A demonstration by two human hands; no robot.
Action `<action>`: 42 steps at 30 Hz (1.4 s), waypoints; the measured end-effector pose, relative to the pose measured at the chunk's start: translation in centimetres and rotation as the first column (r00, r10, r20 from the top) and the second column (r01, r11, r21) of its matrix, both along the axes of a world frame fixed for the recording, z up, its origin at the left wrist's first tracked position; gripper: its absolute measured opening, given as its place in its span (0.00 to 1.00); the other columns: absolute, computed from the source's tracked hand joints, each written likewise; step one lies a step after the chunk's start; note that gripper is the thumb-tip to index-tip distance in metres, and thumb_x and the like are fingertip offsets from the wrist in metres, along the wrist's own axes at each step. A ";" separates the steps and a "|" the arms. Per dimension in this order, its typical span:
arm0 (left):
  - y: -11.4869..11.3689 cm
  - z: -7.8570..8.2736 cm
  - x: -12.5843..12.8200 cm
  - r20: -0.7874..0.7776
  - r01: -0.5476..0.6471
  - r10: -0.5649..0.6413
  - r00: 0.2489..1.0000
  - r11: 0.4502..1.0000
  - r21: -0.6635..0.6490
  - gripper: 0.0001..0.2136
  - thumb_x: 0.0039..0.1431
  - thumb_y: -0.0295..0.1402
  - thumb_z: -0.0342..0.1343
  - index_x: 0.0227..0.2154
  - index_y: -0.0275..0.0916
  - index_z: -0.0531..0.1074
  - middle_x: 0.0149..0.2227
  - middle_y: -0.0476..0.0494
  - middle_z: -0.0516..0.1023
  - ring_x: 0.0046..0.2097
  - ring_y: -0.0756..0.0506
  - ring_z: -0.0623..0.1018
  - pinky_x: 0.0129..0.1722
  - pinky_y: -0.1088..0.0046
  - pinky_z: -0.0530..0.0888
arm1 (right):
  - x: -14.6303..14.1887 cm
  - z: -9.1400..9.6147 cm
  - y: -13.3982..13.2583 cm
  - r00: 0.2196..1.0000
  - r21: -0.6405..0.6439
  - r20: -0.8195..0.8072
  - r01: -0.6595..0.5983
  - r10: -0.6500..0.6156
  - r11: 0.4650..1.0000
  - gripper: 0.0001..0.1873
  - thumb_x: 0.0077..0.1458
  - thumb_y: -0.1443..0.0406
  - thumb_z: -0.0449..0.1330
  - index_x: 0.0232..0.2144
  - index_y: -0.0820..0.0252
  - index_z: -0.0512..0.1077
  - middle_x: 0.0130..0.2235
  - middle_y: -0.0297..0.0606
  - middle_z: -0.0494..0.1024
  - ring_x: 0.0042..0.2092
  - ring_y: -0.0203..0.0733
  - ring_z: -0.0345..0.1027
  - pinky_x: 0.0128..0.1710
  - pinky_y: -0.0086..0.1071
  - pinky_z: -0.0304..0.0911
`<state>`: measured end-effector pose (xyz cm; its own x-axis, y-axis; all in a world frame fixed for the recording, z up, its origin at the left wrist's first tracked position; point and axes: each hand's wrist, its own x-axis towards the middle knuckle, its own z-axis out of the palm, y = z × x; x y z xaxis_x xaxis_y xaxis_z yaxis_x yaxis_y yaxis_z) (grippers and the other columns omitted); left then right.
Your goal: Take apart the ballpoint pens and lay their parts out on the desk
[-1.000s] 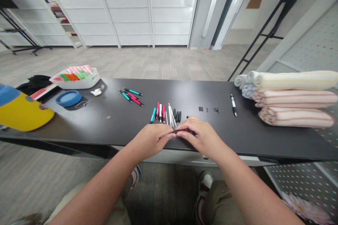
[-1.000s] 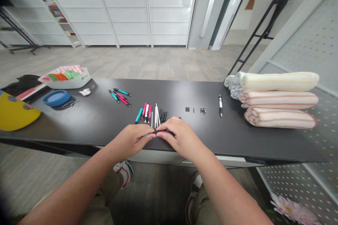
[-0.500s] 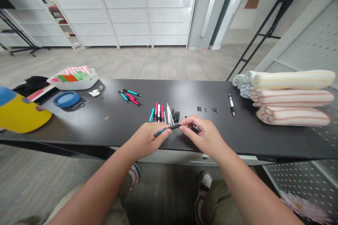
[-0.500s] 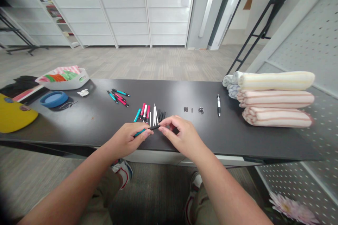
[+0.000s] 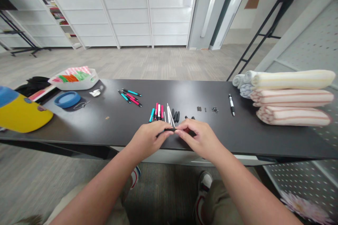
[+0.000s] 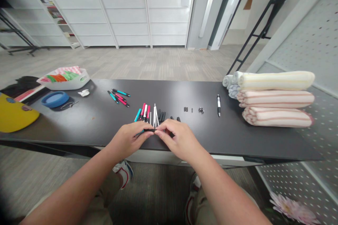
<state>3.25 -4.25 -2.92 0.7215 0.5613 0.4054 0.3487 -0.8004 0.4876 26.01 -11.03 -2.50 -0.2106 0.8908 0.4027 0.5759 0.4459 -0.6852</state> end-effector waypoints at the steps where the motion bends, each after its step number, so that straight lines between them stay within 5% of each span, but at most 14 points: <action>1: 0.0 0.0 0.0 -0.012 0.004 -0.004 1.000 1.000 0.001 0.08 0.73 0.35 0.53 0.46 0.41 0.76 0.43 0.46 0.83 0.44 0.47 0.81 0.45 0.72 0.73 | 0.0 0.1 0.0 1.000 -0.006 -0.002 0.000 0.000 1.000 0.06 0.68 0.61 0.60 0.38 0.55 0.75 0.36 0.34 0.81 0.36 0.37 0.72 0.38 0.31 0.63; 7: 0.2 0.1 -0.1 -0.056 0.013 -0.015 0.998 0.999 -0.031 0.11 0.75 0.37 0.50 0.43 0.40 0.76 0.39 0.46 0.82 0.41 0.47 0.80 0.41 0.72 0.72 | -0.2 0.4 -0.1 0.999 -0.003 0.053 0.010 -0.010 1.000 0.06 0.70 0.64 0.57 0.38 0.56 0.72 0.35 0.33 0.77 0.35 0.37 0.69 0.37 0.30 0.61; 14: -0.1 -0.1 -0.5 -0.079 0.079 -0.080 0.994 0.997 -0.016 0.08 0.73 0.36 0.53 0.47 0.42 0.75 0.42 0.47 0.82 0.44 0.47 0.80 0.43 0.72 0.71 | -2.0 -0.6 -1.0 0.919 0.207 0.374 0.048 -0.125 0.977 0.20 0.74 0.59 0.49 0.29 0.58 0.68 0.30 0.38 0.74 0.33 0.43 0.64 0.35 0.37 0.54; 23: -0.5 -0.7 -0.6 -0.104 0.080 -0.064 0.993 0.985 0.154 0.09 0.74 0.38 0.52 0.43 0.40 0.74 0.36 0.47 0.80 0.37 0.47 0.78 0.37 0.72 0.70 | -2.8 -0.6 -1.0 0.970 0.095 0.221 0.077 -0.096 0.992 0.25 0.75 0.61 0.45 0.26 0.57 0.68 0.26 0.35 0.73 0.29 0.38 0.64 0.34 0.35 0.53; 30: -0.2 -0.4 -0.4 -0.112 0.112 -0.103 0.988 0.990 0.084 0.08 0.74 0.35 0.51 0.47 0.40 0.73 0.40 0.46 0.81 0.41 0.46 0.80 0.41 0.71 0.72 | -2.8 -1.0 -0.7 0.977 0.101 0.174 0.103 -0.120 0.990 0.25 0.75 0.63 0.45 0.26 0.58 0.71 0.26 0.35 0.74 0.29 0.38 0.66 0.34 0.35 0.54; 42: -0.2 0.8 0.0 -0.179 0.130 -0.139 0.974 0.990 -0.062 0.11 0.75 0.36 0.49 0.37 0.39 0.73 0.36 0.46 0.82 0.36 0.46 0.79 0.36 0.71 0.70 | -2.7 -0.8 -0.4 0.977 0.105 0.185 0.085 -0.103 0.991 0.26 0.75 0.62 0.43 0.27 0.57 0.71 0.26 0.35 0.74 0.29 0.38 0.66 0.33 0.34 0.55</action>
<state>3.25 -4.49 -2.14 0.8508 0.4702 0.2347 0.3261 -0.8226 0.4659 23.26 -11.48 -3.31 -0.2083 0.8694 0.4481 0.7335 0.4420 -0.5164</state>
